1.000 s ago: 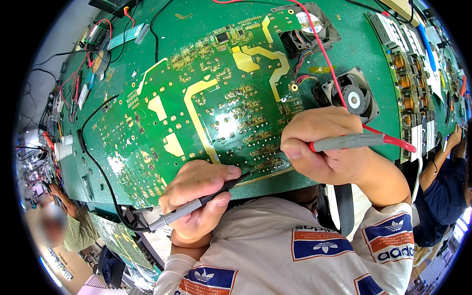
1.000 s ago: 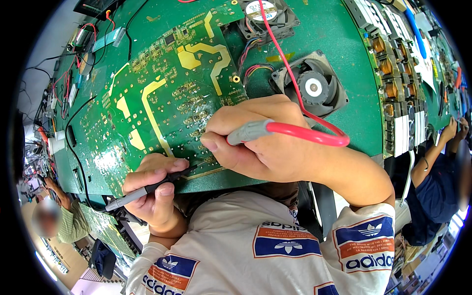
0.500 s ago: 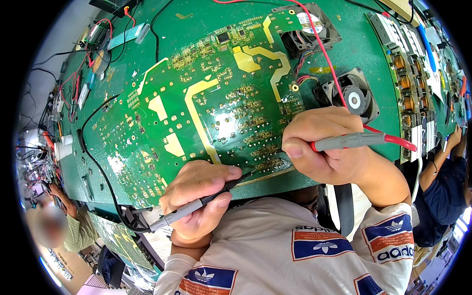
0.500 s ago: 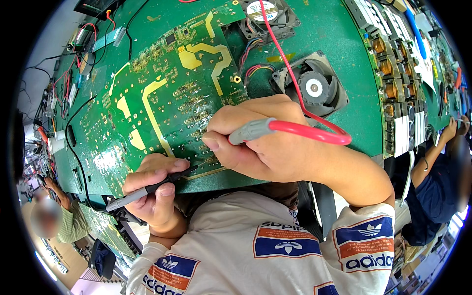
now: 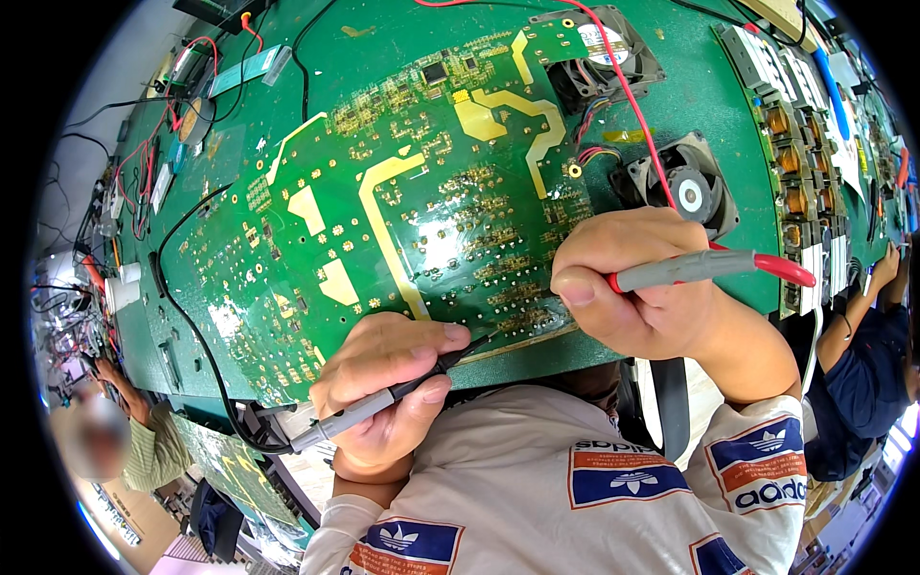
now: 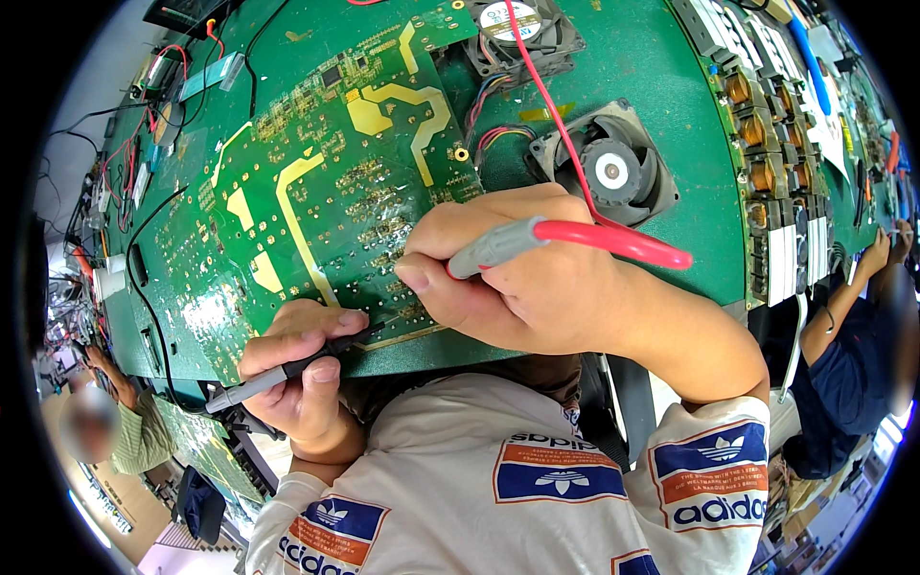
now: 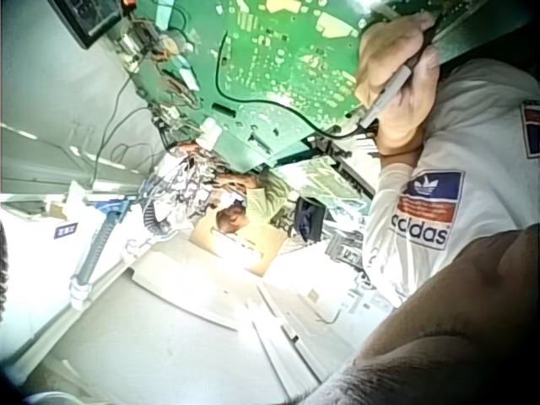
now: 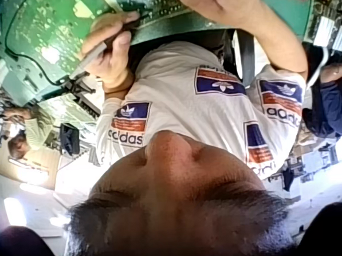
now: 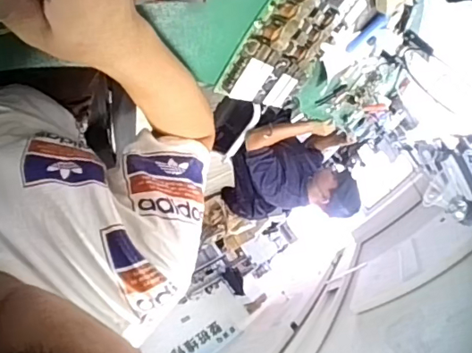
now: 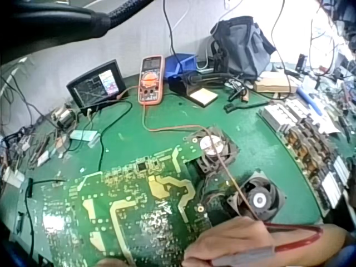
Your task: The person handles a large circuit board, turns on a small electronic display, and uses multimeter probes to test various points on the board's surface.
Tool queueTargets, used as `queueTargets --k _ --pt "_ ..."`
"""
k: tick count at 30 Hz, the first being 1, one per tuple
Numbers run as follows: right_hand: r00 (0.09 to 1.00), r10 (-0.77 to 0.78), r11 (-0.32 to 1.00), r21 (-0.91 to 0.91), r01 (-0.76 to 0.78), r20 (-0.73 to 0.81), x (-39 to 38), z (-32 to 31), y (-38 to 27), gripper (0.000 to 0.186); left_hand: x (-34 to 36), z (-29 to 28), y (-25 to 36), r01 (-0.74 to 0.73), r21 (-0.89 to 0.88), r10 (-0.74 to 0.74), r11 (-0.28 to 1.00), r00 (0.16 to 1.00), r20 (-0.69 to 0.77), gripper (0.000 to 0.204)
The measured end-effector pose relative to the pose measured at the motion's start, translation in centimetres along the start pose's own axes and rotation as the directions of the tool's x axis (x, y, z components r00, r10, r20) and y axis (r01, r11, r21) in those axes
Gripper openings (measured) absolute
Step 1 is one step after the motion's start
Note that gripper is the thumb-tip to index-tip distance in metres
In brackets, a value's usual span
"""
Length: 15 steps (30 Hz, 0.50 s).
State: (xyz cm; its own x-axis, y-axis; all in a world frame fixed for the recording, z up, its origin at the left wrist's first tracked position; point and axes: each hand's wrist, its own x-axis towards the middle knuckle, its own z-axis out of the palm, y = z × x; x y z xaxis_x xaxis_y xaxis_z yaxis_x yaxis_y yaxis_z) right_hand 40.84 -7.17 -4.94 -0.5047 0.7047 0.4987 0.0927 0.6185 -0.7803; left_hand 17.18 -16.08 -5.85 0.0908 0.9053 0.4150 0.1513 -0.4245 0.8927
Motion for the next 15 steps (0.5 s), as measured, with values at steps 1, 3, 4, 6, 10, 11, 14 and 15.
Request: queueTargets --k 1,3,4,6,10,11,14,15 --pt "1.0 0.0 1.0 0.004 -0.001 0.006 0.01 0.0 0.01 0.013 -0.03 0.01 0.0 0.001 -0.001 -0.001 1.0 1.0 -0.002 0.028" --pt "1.0 0.003 1.0 0.01 -0.003 0.017 0.08 -0.05 0.0 0.013 0.08 0.02 0.1 0.002 0.003 -0.002 1.0 1.0 -0.002 0.028" --pt "1.0 0.004 1.0 0.006 -0.004 0.019 0.07 -0.05 -0.01 0.012 0.13 0.02 0.12 0.002 0.005 -0.002 1.0 1.0 -0.002 0.028" --pt "1.0 0.005 1.0 -0.002 -0.005 0.023 -0.05 -0.11 0.03 0.012 0.17 0.09 0.09 0.002 -0.002 -0.002 1.0 1.0 -0.002 0.028" --pt "1.0 -0.017 1.0 0.009 0.017 0.021 -0.04 0.09 0.14 0.01 0.04 0.0 0.14 0.002 -0.004 -0.002 1.0 1.0 -0.007 0.028" --pt "1.0 -0.025 1.0 0.006 0.025 0.015 -0.09 0.16 0.21 0.01 0.05 0.01 0.11 0.003 -0.006 -0.003 1.0 1.0 -0.008 0.028" --pt "0.999 0.032 0.999 0.015 -0.032 0.001 -0.04 0.17 -0.12 0.006 0.04 0.05 0.03 0.004 -0.011 -0.005 1.0 1.0 -0.011 0.028" --pt "0.998 0.064 0.998 0.021 -0.064 -0.003 -0.03 0.15 -0.25 0.007 0.03 0.05 0.01 0.004 -0.012 -0.004 1.0 1.0 -0.01 0.028"
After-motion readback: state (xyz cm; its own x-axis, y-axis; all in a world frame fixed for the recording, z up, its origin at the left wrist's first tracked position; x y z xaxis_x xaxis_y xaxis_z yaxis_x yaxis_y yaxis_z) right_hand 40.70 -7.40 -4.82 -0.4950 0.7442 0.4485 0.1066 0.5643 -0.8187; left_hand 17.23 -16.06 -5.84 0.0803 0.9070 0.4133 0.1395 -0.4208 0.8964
